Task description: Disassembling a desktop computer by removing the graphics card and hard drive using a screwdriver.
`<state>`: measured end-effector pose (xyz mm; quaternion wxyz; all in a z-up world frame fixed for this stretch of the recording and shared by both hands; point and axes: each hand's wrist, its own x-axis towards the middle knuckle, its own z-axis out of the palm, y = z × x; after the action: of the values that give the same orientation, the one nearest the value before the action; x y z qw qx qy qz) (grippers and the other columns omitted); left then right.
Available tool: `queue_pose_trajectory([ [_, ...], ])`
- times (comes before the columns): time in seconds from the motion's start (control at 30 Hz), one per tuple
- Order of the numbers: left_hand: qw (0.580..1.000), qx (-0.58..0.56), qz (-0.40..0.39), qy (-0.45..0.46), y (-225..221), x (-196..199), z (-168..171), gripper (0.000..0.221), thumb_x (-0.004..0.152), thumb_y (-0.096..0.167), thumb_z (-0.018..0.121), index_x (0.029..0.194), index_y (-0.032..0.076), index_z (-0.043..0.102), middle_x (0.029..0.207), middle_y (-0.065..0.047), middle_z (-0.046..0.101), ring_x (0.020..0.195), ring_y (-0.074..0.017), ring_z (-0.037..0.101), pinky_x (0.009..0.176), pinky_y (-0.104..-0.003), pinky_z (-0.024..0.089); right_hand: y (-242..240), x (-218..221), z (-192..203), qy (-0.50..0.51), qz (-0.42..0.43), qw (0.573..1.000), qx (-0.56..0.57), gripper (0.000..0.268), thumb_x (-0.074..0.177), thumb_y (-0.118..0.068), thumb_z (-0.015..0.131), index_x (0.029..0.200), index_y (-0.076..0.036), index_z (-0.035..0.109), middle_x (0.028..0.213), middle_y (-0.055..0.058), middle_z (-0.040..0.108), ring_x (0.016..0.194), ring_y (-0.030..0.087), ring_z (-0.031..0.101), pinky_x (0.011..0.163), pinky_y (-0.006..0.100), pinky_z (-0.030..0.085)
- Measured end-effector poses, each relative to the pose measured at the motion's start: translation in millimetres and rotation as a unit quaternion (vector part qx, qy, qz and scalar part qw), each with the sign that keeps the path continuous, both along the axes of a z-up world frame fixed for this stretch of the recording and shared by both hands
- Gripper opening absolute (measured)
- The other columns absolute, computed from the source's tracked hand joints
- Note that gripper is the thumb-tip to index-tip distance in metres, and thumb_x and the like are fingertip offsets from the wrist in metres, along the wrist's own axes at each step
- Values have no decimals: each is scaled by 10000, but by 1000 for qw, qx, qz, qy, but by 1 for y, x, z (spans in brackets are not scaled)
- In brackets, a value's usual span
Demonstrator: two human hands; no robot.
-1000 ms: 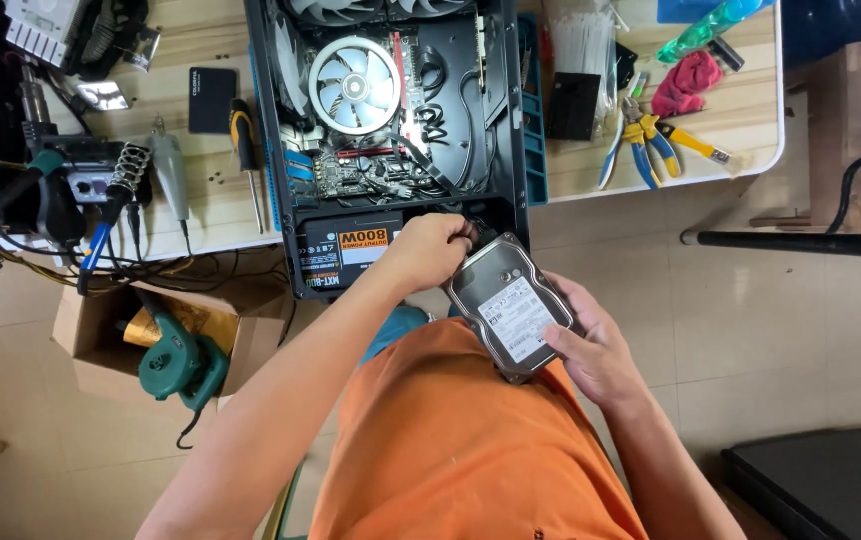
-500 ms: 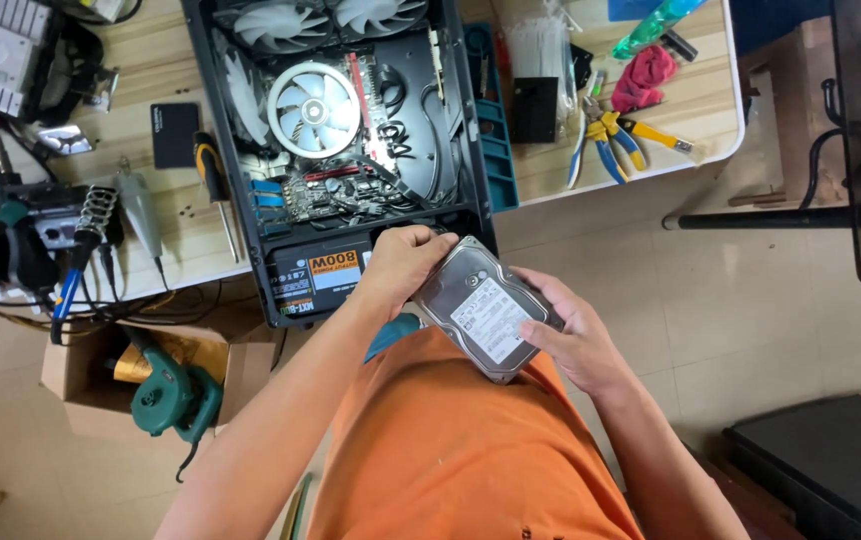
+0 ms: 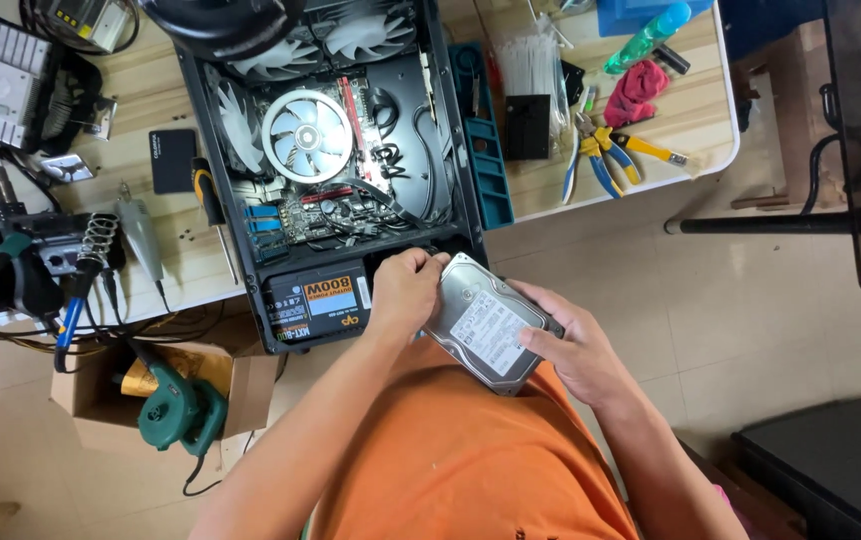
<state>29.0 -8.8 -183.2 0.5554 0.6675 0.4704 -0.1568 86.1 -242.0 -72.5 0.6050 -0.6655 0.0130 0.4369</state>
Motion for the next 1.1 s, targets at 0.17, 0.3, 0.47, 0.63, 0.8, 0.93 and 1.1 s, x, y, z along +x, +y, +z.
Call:
queue_pose_trajectory([
  [0.17,997,-45,64,2,-1,0,-12,279,972,322,758,825,96,826,640,-151,671,604,-220,684,483,-340,529,3,15,3,20,0,1000,1,712,850,-14,757,1553,29,652,1373,216,719,1266,314,701,1055,538,627],
  [0.3,991,-111,68,3,3,1,-9,320,992,329,737,937,24,817,709,-137,627,661,-253,643,519,-346,535,4,32,10,40,26,999,-14,727,839,11,736,1562,24,653,1408,203,745,1255,288,714,993,521,662],
  [0.47,992,-76,96,3,-8,5,-11,336,985,355,751,879,40,803,766,-176,676,761,-252,666,597,-378,500,10,36,13,35,26,999,-31,715,843,13,746,1553,21,662,1389,246,757,1256,352,744,974,582,663],
  [0.63,980,-128,154,-9,1,9,24,332,1050,287,669,1111,-22,775,924,-175,771,818,-264,769,679,-386,651,-11,41,21,27,-2,998,-56,755,816,12,755,1565,-38,677,1448,211,758,1268,306,734,1013,548,649],
  [0.8,933,-290,209,-32,10,10,56,385,1133,215,574,1323,-118,611,1019,-143,690,952,-290,828,866,-367,705,-25,63,2,13,-126,991,-29,760,851,89,624,1606,2,605,1421,261,714,1267,335,693,1044,509,614],
  [0.93,936,-295,181,-58,14,-11,38,480,1102,253,650,1431,-95,626,1339,-288,735,1089,-373,817,952,-454,687,-1,106,-20,-44,-162,982,82,647,1013,-79,597,1651,-24,498,1496,155,632,1306,242,651,1017,391,602],
  [1.1,913,-320,228,-108,15,-36,48,659,1095,210,655,1612,-130,427,1524,-390,630,1094,-422,820,919,-456,701,34,192,-105,-20,-232,962,145,383,1103,-143,662,1484,-153,630,1271,121,715,1083,309,743,836,491,710],
])
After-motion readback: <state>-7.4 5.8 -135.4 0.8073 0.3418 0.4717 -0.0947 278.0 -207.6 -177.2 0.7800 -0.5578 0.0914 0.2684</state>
